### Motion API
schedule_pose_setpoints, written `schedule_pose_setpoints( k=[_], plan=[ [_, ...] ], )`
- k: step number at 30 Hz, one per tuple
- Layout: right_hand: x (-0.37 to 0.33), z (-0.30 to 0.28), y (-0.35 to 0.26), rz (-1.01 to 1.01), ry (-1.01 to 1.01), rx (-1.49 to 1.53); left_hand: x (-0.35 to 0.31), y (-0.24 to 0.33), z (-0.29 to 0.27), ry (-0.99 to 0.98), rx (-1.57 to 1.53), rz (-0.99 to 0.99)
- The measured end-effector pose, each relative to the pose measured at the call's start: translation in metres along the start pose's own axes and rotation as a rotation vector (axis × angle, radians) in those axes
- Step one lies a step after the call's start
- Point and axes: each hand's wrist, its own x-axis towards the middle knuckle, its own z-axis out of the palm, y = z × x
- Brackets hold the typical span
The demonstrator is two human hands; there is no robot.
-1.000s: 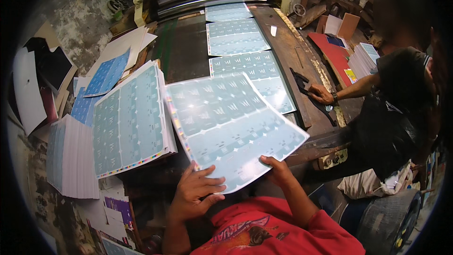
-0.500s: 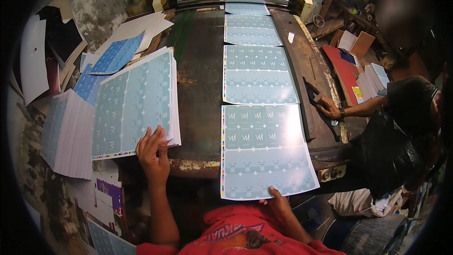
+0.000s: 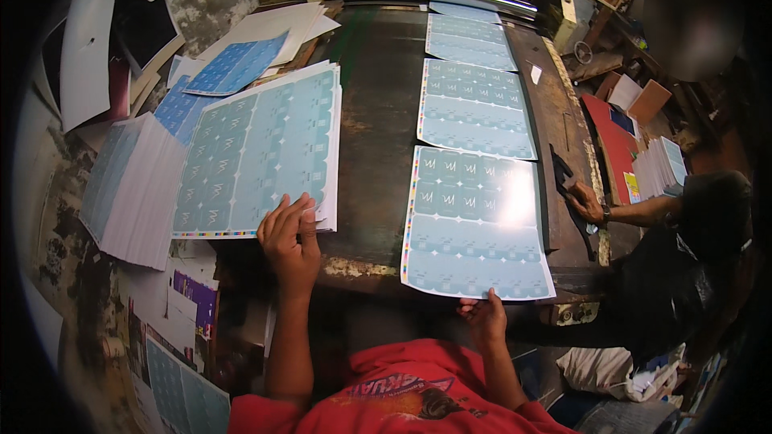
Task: The person organizes printed paper sheets on a workshop table, aligning them into stacks and placing them onto a moving conveyor belt of a machine.
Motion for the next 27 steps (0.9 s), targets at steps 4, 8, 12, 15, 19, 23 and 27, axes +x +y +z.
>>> schedule_pose_setpoints(
  k=[4, 8, 12, 15, 19, 23, 27],
  plan=[
    [-0.006, 0.017, -0.002, -0.078, 0.061, 0.007, -0.001, -0.002, -0.002, 0.003, 0.017, 0.008],
    [-0.015, 0.032, -0.008, -0.191, 0.118, 0.0, -0.002, -0.003, -0.001, 0.017, 0.023, 0.025],
    [-0.013, 0.035, -0.016, -0.273, 0.131, 0.013, -0.001, -0.001, 0.002, 0.018, 0.013, 0.042],
    [-0.028, 0.076, -0.049, -0.29, -0.124, -0.02, 0.0, 0.0, 0.003, 0.023, 0.018, 0.052],
    [-0.111, 0.173, -0.127, -0.49, -0.778, 0.025, -0.004, -0.006, 0.003, 0.016, 0.042, 0.054],
    [-0.159, 0.221, -0.129, -0.791, -1.218, 0.322, -0.003, -0.006, 0.006, 0.0, 0.007, 0.074],
    [-0.138, 0.23, -0.142, -0.78, -1.563, -0.255, 0.001, -0.01, 0.0, -0.048, -0.101, 0.033]
  ],
)
